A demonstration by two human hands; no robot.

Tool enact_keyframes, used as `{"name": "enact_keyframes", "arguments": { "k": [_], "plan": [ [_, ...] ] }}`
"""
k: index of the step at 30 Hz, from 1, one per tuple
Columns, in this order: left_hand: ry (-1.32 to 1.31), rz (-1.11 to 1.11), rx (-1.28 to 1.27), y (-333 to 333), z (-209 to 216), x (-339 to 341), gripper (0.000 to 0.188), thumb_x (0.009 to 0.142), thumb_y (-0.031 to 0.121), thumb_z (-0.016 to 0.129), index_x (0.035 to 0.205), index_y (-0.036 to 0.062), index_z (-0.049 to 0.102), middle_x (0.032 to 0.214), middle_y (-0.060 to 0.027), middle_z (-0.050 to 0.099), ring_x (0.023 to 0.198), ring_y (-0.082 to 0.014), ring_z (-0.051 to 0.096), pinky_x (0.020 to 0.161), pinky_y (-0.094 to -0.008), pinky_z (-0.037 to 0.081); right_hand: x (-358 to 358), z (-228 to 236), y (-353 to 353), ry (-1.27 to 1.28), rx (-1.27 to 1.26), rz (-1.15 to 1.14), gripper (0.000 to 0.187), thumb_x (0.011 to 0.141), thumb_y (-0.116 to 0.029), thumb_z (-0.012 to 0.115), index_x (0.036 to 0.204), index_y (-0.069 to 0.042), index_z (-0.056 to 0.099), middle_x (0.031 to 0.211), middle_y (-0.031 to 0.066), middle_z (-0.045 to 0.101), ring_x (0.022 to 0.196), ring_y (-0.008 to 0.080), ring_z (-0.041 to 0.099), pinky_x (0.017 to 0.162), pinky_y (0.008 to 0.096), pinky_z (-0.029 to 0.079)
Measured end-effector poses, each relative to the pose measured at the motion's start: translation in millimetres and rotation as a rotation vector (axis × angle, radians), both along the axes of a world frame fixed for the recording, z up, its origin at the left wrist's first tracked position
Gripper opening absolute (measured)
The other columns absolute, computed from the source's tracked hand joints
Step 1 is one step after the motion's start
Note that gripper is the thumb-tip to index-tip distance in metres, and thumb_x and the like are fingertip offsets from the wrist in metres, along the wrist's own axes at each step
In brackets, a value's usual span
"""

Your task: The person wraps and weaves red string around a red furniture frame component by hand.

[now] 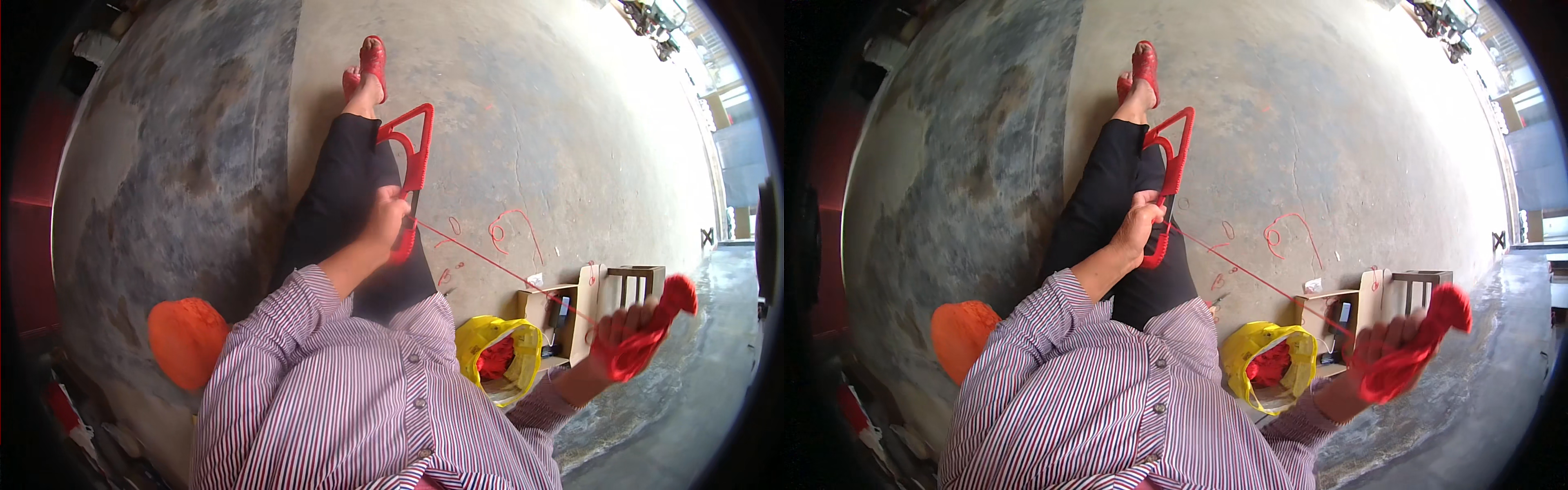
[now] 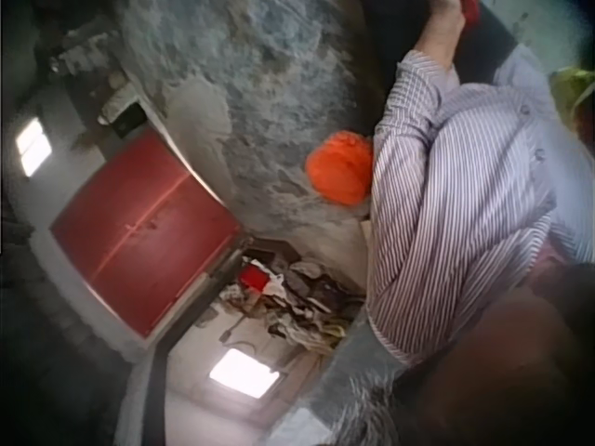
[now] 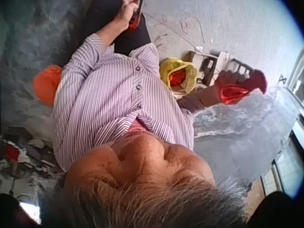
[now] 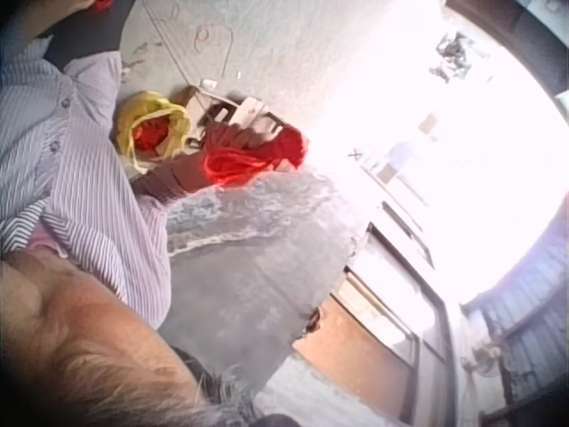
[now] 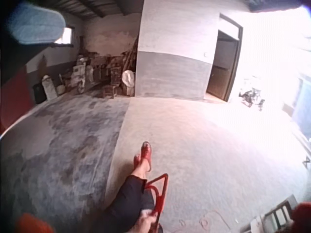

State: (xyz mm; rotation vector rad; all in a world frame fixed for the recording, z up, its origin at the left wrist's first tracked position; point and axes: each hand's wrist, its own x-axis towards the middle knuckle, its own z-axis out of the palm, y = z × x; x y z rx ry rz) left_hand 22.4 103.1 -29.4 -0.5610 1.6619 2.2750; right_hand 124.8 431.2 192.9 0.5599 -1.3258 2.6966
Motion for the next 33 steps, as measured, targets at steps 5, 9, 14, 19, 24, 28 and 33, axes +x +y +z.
{"name": "enact_keyframes", "arguments": {
  "k": [5, 9, 14, 19, 24, 28, 33],
  "plan": [
    [0.033, -0.056, 0.003, -11, 10, 11, 0.056, 0.069, 0.006, 0.057, 0.123, 0.0012, 0.044, 0.105, -0.0074, 0.043, 0.093, -0.0157, 0.045, 0.081, -0.0259, 0.042, 33, -27, 32, -0.039, 0.079, -0.331, 0.034, 0.101, -0.034, 0.04, 0.108, -0.001, 0.047, 0.07, 0.0059, 0.05, 0.054, 0.015, 0.046, 0.048, 0.0298, 0.041],
    [0.219, -0.025, -0.321, -18, 5, 17, 0.055, 0.068, 0.004, 0.057, 0.122, 0.0016, 0.047, 0.111, -0.0121, 0.045, 0.102, -0.0227, 0.048, 0.09, -0.0321, 0.043, -7, -70, -20, -0.465, 0.205, -0.792, 0.043, 0.1, -0.032, 0.042, 0.131, -0.004, 0.048, 0.101, 0.0106, 0.064, 0.072, 0.0181, 0.061, 0.064, 0.0301, 0.051],
    [0.873, -0.342, -0.735, -13, 84, 49, 0.034, 0.074, 0.015, 0.066, 0.105, 0.0015, 0.061, 0.113, -0.0157, 0.057, 0.109, -0.0327, 0.052, 0.099, -0.0401, 0.039, 1, -159, -71, -0.589, -0.058, 0.186, 0.062, 0.091, -0.04, 0.052, 0.141, -0.005, 0.038, 0.119, 0.0101, 0.059, 0.093, 0.0166, 0.061, 0.083, 0.0332, 0.051],
    [0.35, -0.473, 0.034, -1, 103, 72, 0.032, 0.091, 0.018, 0.063, 0.118, 0.0021, 0.056, 0.112, -0.005, 0.062, 0.105, -0.0157, 0.058, 0.097, -0.0308, 0.043, -3, -175, -164, -0.71, 0.032, 0.378, 0.077, 0.086, -0.052, 0.06, 0.14, -0.002, 0.038, 0.133, 0.0115, 0.05, 0.114, 0.0187, 0.055, 0.096, 0.0341, 0.046],
    [0.169, -0.06, 0.527, -39, 110, 49, 0.036, 0.091, 0.014, 0.062, 0.124, 0.0017, 0.054, 0.115, -0.0066, 0.06, 0.102, -0.0154, 0.06, 0.094, -0.033, 0.047, -60, -154, -154, -0.663, 0.231, 0.385, 0.061, 0.095, -0.051, 0.044, 0.123, 0.002, 0.055, 0.104, 0.0118, 0.065, 0.086, 0.0133, 0.062, 0.069, 0.0255, 0.049],
    [0.557, -0.09, -0.035, -68, 118, 33, 0.034, 0.087, 0.003, 0.063, 0.121, 0.0042, 0.06, 0.101, -0.0028, 0.061, 0.094, -0.0151, 0.06, 0.088, -0.0298, 0.05, -78, -175, -130, -0.547, 0.186, 0.502, 0.052, 0.094, -0.043, 0.05, 0.114, 0.004, 0.06, 0.065, 0.0026, 0.056, 0.048, 0.0065, 0.04, 0.039, 0.0212, 0.025],
    [0.992, -0.688, -1.369, -78, 88, 15, 0.026, 0.071, -0.001, 0.062, 0.095, 0.0066, 0.07, 0.092, -0.0092, 0.054, 0.083, -0.0271, 0.058, 0.069, -0.0378, 0.049, -106, -207, -130, -0.514, 0.585, 0.303, 0.032, 0.088, -0.019, 0.064, 0.11, 0.005, 0.063, 0.078, 0.0052, 0.062, 0.065, 0.011, 0.055, 0.059, 0.0226, 0.043]
  ]
}}
